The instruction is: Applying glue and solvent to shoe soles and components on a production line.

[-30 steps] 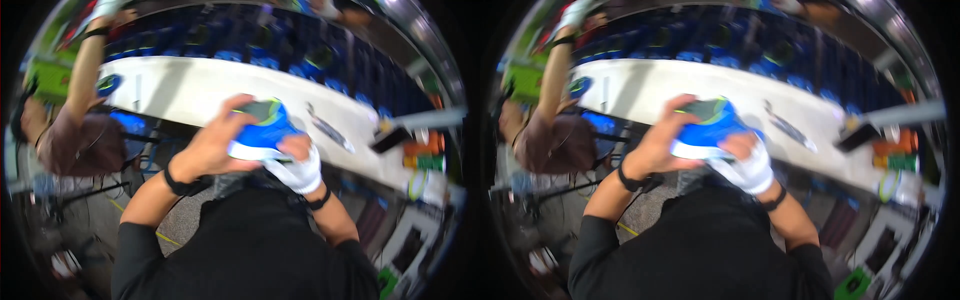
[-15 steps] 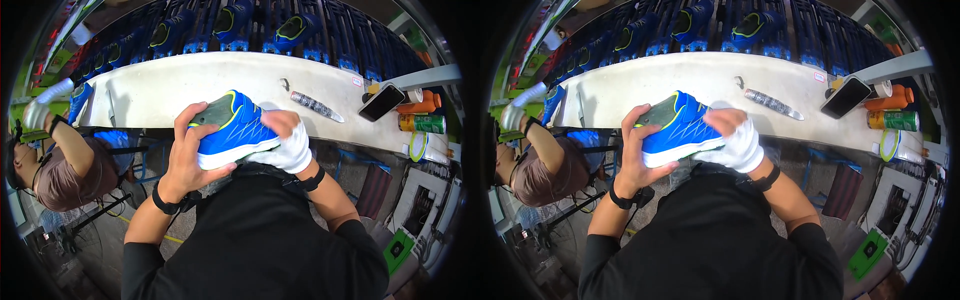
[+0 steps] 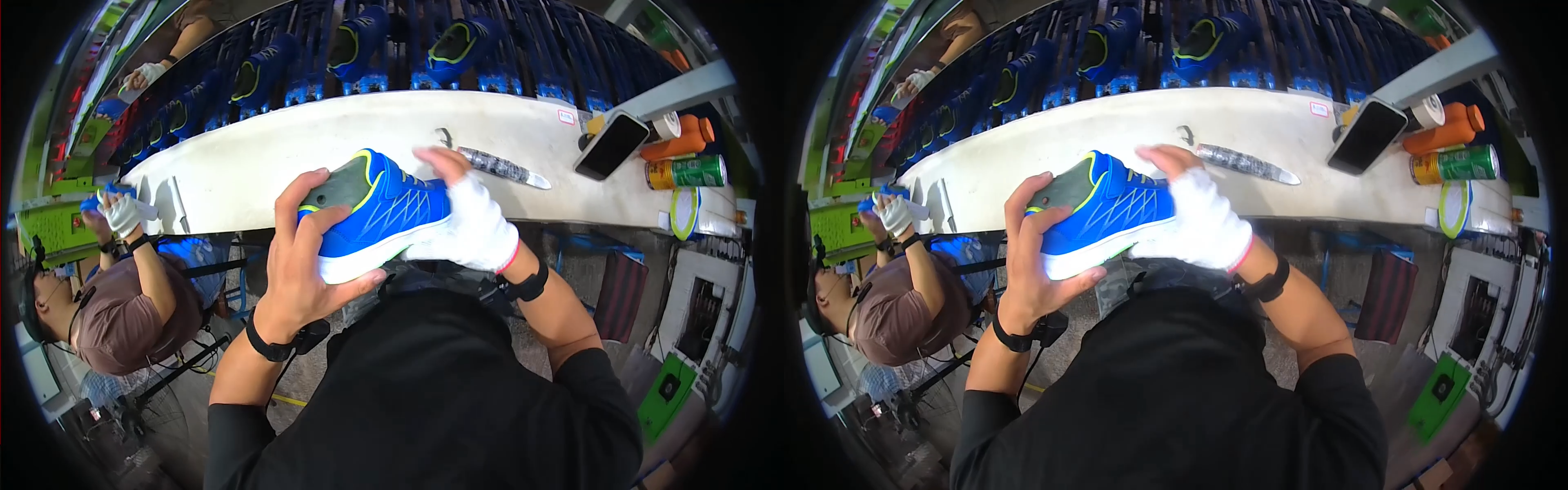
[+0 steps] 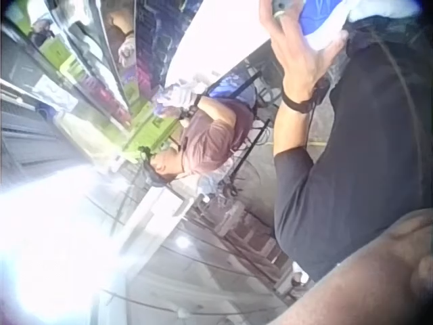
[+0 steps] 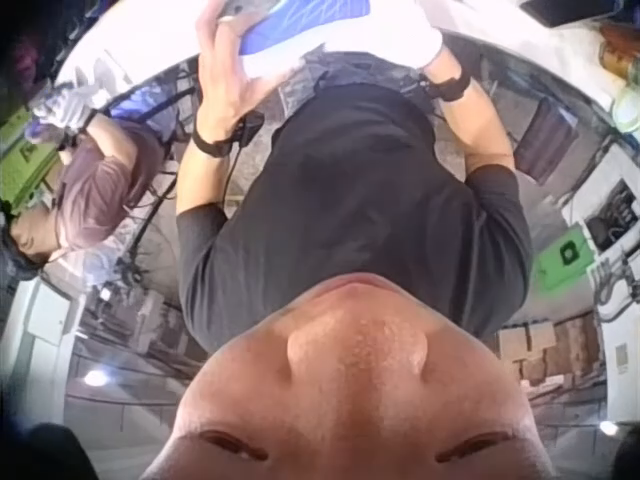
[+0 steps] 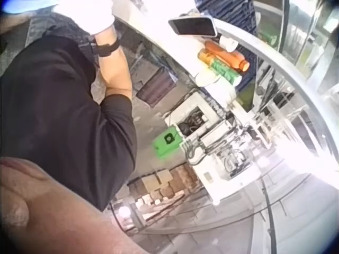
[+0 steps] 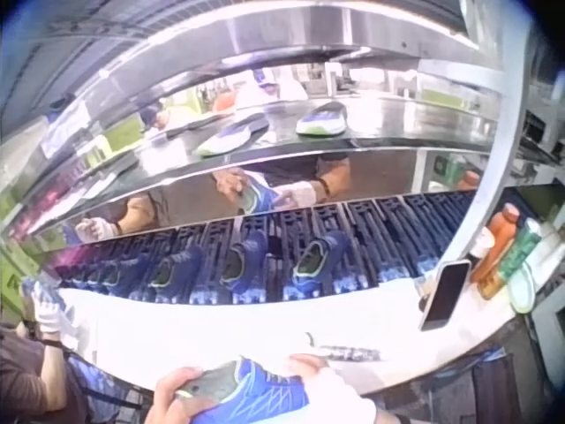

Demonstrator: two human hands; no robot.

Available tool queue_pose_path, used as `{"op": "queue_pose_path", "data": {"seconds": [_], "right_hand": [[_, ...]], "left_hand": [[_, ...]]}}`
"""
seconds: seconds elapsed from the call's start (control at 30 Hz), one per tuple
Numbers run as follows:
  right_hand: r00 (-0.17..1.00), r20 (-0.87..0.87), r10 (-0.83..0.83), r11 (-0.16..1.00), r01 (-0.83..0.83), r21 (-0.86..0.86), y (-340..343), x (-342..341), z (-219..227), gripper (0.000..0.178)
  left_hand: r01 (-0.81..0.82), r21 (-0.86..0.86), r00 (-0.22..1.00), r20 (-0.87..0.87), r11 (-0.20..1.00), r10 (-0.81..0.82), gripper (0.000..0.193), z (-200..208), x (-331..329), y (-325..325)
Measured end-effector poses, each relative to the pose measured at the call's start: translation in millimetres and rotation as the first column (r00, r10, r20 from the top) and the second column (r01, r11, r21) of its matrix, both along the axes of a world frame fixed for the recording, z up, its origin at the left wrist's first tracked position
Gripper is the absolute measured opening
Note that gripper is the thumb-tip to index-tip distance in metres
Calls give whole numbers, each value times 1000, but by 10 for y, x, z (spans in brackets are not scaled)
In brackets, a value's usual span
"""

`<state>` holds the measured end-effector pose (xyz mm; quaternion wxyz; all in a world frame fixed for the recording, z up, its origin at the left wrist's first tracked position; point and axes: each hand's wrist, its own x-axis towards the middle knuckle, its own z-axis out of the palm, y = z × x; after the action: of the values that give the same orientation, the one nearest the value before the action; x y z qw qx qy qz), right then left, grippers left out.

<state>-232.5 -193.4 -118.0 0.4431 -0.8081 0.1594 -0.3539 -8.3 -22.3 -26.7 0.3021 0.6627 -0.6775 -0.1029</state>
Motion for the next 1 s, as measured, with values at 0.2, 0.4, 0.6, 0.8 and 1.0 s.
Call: {"op": "queue_pose_path", "data": {"seconds": [0.2,0.4,0.6,0.8,1.0], "right_hand": [[916,-286,283,955,-240,176,-135,131,229,134],[998,-59,33,879,0,476,22,112,31,64],[989,94,-110,978,91,188,82,-691,273,111],[940,-129,-316,914,338,224,483,-1337,771,126],[889,-234,-393,825,453,339,736,-1431,703,117]], "left_hand": [[53,-3,993,103,999,-53,81,143,-221,21],[106,25,983,151,994,-109,87,276,-225,-152],[92,-15,734,-675,996,-78,119,459,-337,-561],[106,-24,886,-451,994,-105,71,-435,-290,-2420],[-198,150,973,-91,969,213,73,-1960,227,-3596]]}}
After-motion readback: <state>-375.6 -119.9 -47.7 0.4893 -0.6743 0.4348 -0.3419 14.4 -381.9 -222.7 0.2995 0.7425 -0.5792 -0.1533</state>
